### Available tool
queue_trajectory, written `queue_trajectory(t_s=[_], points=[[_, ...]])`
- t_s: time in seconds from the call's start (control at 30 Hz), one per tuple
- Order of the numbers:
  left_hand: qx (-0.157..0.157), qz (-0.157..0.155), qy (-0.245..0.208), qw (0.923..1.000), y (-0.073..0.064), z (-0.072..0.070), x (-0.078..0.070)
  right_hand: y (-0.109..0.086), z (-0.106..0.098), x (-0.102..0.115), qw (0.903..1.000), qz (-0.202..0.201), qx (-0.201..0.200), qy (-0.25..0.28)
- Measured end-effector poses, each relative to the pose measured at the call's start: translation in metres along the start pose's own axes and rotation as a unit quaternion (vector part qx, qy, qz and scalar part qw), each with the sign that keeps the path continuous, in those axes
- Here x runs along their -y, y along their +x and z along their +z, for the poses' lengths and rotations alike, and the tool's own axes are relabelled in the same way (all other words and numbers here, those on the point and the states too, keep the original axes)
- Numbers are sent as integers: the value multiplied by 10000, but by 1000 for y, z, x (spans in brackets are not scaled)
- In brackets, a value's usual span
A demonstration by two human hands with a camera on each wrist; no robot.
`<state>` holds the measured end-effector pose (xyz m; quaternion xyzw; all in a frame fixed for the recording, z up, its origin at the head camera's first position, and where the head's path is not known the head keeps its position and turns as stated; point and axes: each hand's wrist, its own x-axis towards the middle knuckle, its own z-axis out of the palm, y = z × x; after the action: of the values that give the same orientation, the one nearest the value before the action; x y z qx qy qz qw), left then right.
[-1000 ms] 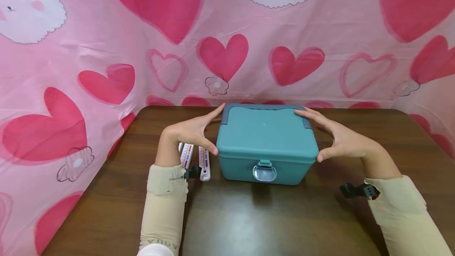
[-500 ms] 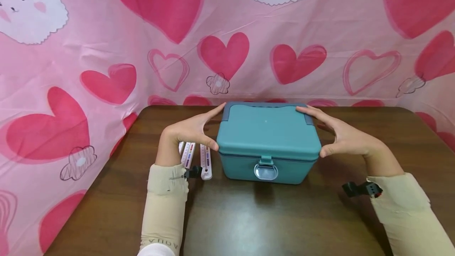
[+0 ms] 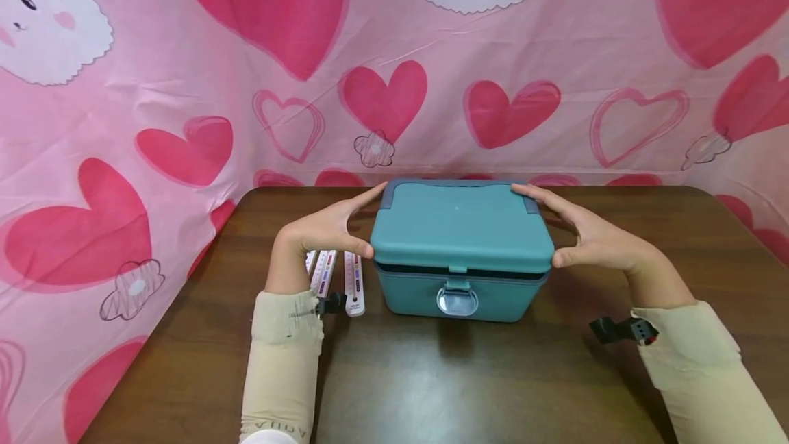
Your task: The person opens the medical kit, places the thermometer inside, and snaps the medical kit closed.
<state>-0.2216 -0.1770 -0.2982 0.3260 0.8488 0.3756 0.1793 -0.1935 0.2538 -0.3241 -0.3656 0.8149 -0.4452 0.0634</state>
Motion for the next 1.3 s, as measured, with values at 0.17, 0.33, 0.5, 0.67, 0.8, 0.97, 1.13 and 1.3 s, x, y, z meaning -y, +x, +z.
queue_trajectory(t_s=[0.17, 0.33, 0.5, 0.67, 0.8, 0.97, 1.13, 1.3], points=[[-103, 131, -284, 9995, -2, 1, 0, 1, 0, 1, 9999, -85, -76, 32], [-200, 253, -517, 9981, -2, 1, 2, 4, -1, 2, 9996, -244, -55, 102], [-452, 310, -545, 9970, -1, 0, 3, 6, -1, 3, 9994, -315, -150, 81], [-509, 320, -595, 9964, -1, -1, 3, 7, 0, 4, 9990, -365, -250, 69], [-575, 326, -606, 9960, 0, -2, 4, 8, 0, 3, 9978, -525, -358, 179], [-763, 206, -397, 9961, 2, -2, 1, 6, 0, 2, 9970, -570, -449, 252], [-904, 210, -403, 9949, 7, 0, -2, 0, -1, 6, 9944, -659, -745, 360], [-997, 203, -575, 9931, 9, 0, -4, 6, 1, 4, 9875, -914, -921, 891]])
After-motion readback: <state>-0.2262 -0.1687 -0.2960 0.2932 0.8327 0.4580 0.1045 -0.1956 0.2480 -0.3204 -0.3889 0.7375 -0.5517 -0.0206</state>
